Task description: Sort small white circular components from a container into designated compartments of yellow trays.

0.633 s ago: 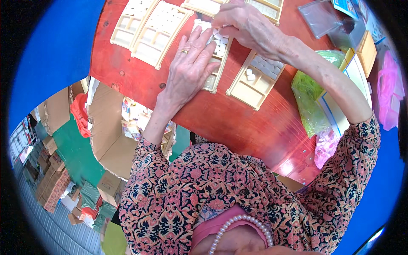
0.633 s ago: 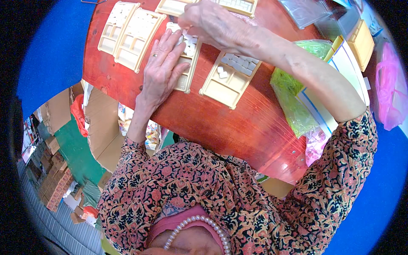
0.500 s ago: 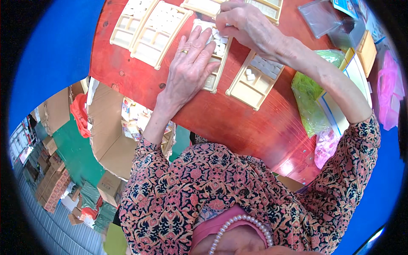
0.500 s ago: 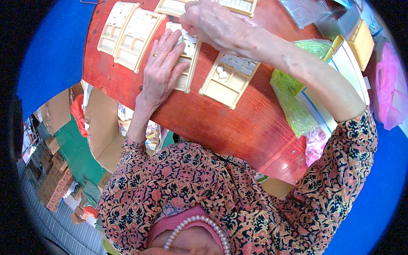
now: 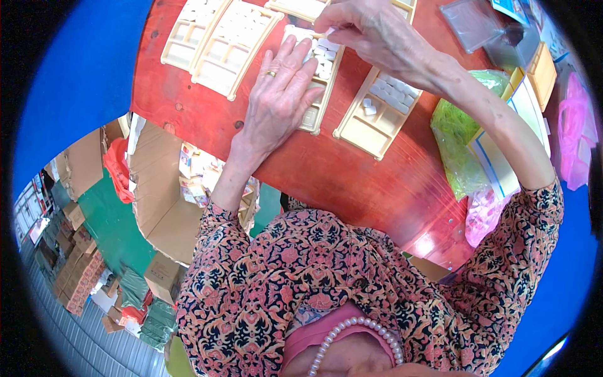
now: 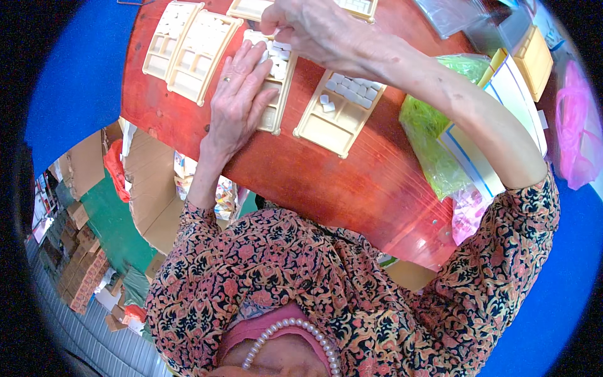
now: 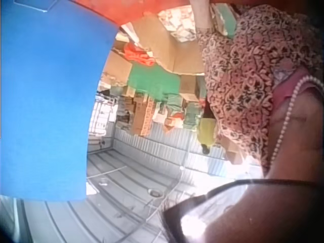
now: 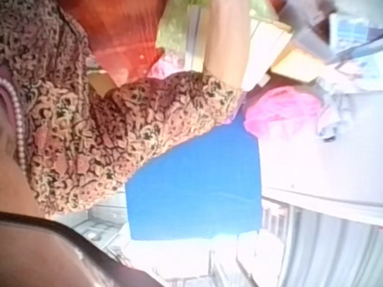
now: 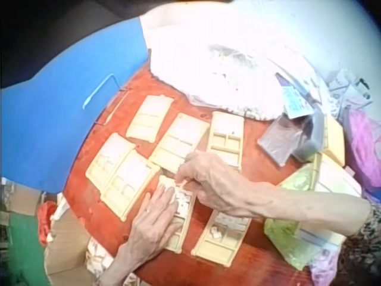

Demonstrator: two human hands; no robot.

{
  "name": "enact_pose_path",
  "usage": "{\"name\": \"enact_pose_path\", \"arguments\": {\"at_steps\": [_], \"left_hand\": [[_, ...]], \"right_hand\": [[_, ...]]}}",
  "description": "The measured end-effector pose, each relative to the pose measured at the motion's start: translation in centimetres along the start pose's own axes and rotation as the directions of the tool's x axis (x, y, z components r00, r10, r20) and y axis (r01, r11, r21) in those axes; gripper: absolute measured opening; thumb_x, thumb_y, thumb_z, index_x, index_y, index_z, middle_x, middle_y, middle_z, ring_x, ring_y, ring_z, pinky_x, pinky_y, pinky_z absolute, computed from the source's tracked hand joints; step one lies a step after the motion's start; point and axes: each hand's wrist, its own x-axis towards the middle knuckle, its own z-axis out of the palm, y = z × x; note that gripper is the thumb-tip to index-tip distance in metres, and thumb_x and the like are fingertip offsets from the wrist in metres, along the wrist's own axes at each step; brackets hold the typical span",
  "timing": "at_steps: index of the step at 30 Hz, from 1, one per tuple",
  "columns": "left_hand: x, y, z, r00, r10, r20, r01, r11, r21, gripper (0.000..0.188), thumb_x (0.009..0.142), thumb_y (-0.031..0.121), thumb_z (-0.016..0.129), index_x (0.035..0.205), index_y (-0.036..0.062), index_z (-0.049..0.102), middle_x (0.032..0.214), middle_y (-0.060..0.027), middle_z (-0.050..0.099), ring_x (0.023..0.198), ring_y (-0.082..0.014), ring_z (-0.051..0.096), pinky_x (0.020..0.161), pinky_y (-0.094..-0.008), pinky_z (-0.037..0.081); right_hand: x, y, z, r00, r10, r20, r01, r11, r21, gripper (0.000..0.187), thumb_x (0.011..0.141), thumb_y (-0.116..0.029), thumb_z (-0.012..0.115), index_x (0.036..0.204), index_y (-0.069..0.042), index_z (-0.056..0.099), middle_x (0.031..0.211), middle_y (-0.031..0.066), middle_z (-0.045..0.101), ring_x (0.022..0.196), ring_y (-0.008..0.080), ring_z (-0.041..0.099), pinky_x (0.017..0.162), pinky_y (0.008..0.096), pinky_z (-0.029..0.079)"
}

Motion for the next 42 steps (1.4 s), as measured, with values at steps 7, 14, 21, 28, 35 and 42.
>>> {"name": "enact_pose_path", "arguments": {"at_steps": [7,14,21,28,35,42], "left_hand": [[0.1,-0.1,0.1,0.995,0.033,-0.091,-0.037,0.999,-0.036,0.036,0.080,0.015,0.071,0.112,-0.0002,0.062,0.133,-0.0171,0.052,0.130,-0.0360,0.044,0.104,-0.0526,0.037],[-0.2,-0.1,-0.1,0.996,0.037,-0.079,-0.039,0.999,-0.026,0.030,0.080,0.014,0.071,0.106,-0.0006,0.064,0.130,-0.0178,0.054,0.129,-0.0371,0.045,0.103,-0.0528,0.038],[-0.1,-0.1,0.2,0.997,0.014,-0.080,-0.018,0.999,-0.038,0.029,0.081,0.013,0.070,0.106,-0.0006,0.064,0.129,-0.0170,0.055,0.128,-0.0366,0.045,0.103,-0.0525,0.039],[0.0,-0.2,0.1,0.996,0.029,-0.082,-0.030,0.999,-0.013,0.030,0.081,0.013,0.070,0.106,-0.0009,0.064,0.127,-0.0171,0.056,0.128,-0.0368,0.046,0.103,-0.0524,0.039],[0.2,-0.1,0.3,0.996,0.025,-0.088,-0.027,0.999,-0.017,0.028,0.081,0.013,0.070,0.103,-0.0009,0.064,0.127,-0.0173,0.056,0.127,-0.0372,0.046,0.102,-0.0533,0.039],[0.4,0.3,-0.3,0.997,0.026,-0.076,-0.026,1.000,0.007,0.026,0.080,0.012,0.070,0.102,-0.0004,0.064,0.129,-0.0171,0.055,0.128,-0.0370,0.046,0.103,-0.0532,0.039]], "right_hand": [[-0.9,-0.7,0.7,0.995,-0.088,-0.055,0.079,0.986,-0.149,0.010,0.077,0.002,0.063,0.083,0.000,0.054,0.077,0.0176,0.057,0.073,0.0341,0.056,0.066,0.0413,0.045],[-0.9,0.2,0.9,0.986,-0.113,-0.120,0.105,0.992,-0.074,0.009,0.078,-0.002,0.063,0.078,0.000,0.054,0.073,0.0160,0.057,0.065,0.0304,0.057,0.059,0.0393,0.045],[-0.9,1.3,3.6,0.963,-0.260,-0.076,0.231,0.935,-0.269,0.013,0.079,-0.009,0.066,0.090,-0.003,0.065,0.086,0.0113,0.059,0.080,0.0304,0.061,0.071,0.0381,0.050],[-0.6,1.0,3.7,0.972,-0.223,-0.071,0.182,0.911,-0.369,0.013,0.077,-0.008,0.063,0.088,-0.001,0.061,0.090,0.0109,0.059,0.085,0.0295,0.061,0.070,0.0392,0.050],[-0.7,1.2,3.8,0.926,-0.376,-0.047,0.323,0.848,-0.420,0.014,0.075,-0.008,0.058,0.086,-0.001,0.060,0.084,0.0130,0.058,0.081,0.0327,0.060,0.070,0.0398,0.049],[-0.9,1.2,1.9,0.959,-0.260,-0.113,0.221,0.936,-0.274,0.007,0.081,-0.006,0.063,0.087,-0.003,0.063,0.085,0.0122,0.058,0.080,0.0324,0.060,0.069,0.0385,0.049]]}}
